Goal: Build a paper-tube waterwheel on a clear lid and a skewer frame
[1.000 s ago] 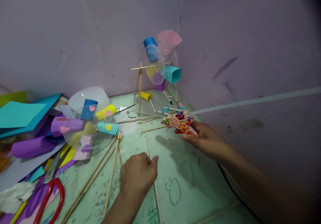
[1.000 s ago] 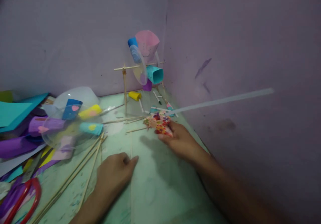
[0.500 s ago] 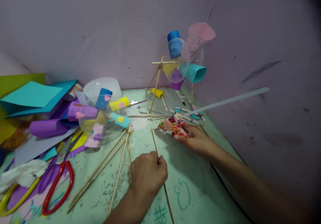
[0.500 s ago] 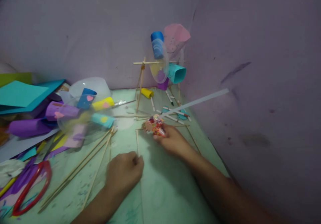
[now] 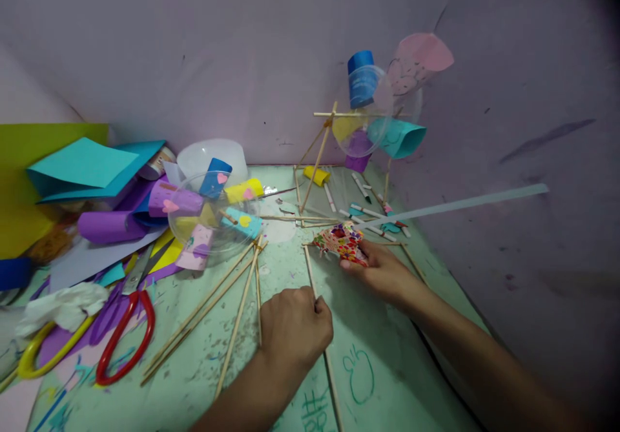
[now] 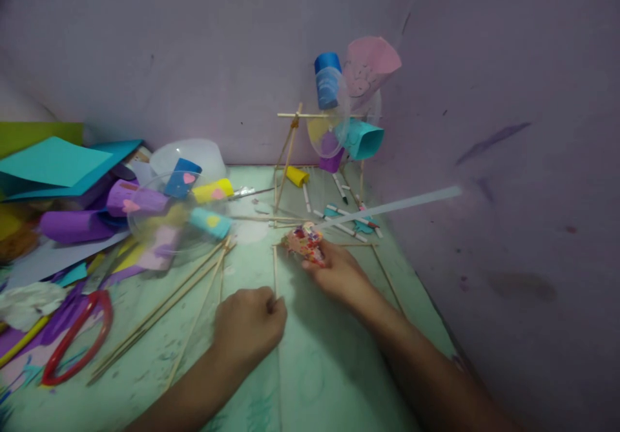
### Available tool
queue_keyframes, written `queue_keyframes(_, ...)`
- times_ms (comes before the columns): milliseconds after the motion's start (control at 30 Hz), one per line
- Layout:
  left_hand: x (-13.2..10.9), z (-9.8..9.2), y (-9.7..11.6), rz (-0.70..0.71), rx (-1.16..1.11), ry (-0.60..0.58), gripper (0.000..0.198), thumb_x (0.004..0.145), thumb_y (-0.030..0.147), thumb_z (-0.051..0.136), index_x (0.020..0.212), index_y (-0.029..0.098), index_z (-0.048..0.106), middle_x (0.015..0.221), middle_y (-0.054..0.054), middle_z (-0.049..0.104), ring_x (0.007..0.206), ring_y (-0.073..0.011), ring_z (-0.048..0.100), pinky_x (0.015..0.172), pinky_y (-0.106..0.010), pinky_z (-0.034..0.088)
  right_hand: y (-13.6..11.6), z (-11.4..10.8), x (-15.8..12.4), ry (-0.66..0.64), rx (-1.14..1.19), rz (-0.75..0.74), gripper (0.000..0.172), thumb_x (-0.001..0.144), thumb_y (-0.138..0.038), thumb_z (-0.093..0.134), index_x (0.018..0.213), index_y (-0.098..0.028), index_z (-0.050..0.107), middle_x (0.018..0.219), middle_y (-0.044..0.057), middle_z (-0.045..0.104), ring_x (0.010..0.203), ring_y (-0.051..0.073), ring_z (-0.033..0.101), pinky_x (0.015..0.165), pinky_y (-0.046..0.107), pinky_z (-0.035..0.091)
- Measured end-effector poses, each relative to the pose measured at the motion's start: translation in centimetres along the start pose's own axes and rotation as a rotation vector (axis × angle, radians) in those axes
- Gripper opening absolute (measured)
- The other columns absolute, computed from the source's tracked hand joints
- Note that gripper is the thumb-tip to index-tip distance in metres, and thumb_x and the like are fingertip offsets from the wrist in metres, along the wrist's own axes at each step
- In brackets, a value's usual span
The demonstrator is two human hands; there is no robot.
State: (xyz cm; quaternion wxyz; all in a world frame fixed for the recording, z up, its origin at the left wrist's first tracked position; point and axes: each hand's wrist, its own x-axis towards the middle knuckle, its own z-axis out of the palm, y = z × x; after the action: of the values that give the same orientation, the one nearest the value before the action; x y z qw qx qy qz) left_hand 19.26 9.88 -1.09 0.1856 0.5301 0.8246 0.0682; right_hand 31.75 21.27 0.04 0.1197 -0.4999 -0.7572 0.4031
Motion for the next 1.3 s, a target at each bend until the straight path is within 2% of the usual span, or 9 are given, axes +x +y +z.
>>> queue_keyframes(333, 0.0, 0.0, -0.1, 0.008, -0.023, -0.003, 0.034, 0.076, 0.032, 0.04, 0.079, 0.02, 0.071, 0.074, -0.012, 0.07, 0.072, -0.0289, 0.066, 0.059, -0.036, 0.045, 0.2, 0.3, 0.2, 0.062, 0.024, -0.074, 0.033, 0.066, -0.025, 0.062, 0.098, -0.022, 0.066, 0.092, 0.004, 0.071, 0.093, 0.027, 0.061, 0.079, 0.034, 0.046)
queue_keyframes(600, 0.0, 0.0, -0.1, 0.004, -0.023, -0.001, 0.034, 0.076, 0.033, 0.042, 0.08, 0.018, 0.072, 0.074, -0.012, 0.07, 0.073, -0.0253, 0.066, 0.059, -0.032, 0.043, 0.6, 0.6, 0.3, 0.069, 0.006, -0.016, 0.031, 0.068, -0.028, 0.061, 0.098, -0.022, 0.067, 0.089, 0.004, 0.071, 0.083, 0.026, 0.063, 0.071, 0.032, 0.047)
queue_keyframes(833, -0.1, 0.1, -0.2, 0.022, -0.03, 0.02, 0.033, 0.076, 0.033, 0.04, 0.078, 0.02, 0.071, 0.073, -0.012, 0.07, 0.071, -0.029, 0.066, 0.057, -0.035, 0.044, 1.0, 0.6, 0.5, 0.064, 0.003, -0.011, 0.031, 0.067, -0.028, 0.062, 0.097, -0.022, 0.066, 0.087, 0.004, 0.07, 0.082, 0.026, 0.062, 0.072, 0.033, 0.047)
queue_keyframes(1033, -0.1, 0.1, -0.1, 0.028, -0.029, 0.035, 0.032, 0.076, 0.032, 0.04, 0.076, 0.021, 0.07, 0.072, -0.011, 0.07, 0.071, -0.0294, 0.066, 0.057, -0.035, 0.043, 0.6, 0.1, 0.0, 0.083, -0.054, -0.006, 0.034, 0.067, -0.032, 0.058, 0.098, -0.018, 0.064, 0.093, 0.008, 0.068, 0.092, 0.028, 0.06, 0.079, 0.037, 0.044)
queue_keyframes(1300, 0.2, -0.1, 0.1, 0.02, -0.014, 0.03, 0.034, 0.079, 0.034, 0.039, 0.077, 0.02, 0.07, 0.073, -0.01, 0.07, 0.073, -0.0272, 0.066, 0.058, -0.034, 0.042, 0.3, -0.5, -0.7, 0.053, 0.206, 0.059, 0.037, 0.062, -0.028, 0.059, 0.096, -0.013, 0.064, 0.087, 0.008, 0.07, 0.079, 0.026, 0.064, 0.071, 0.033, 0.047)
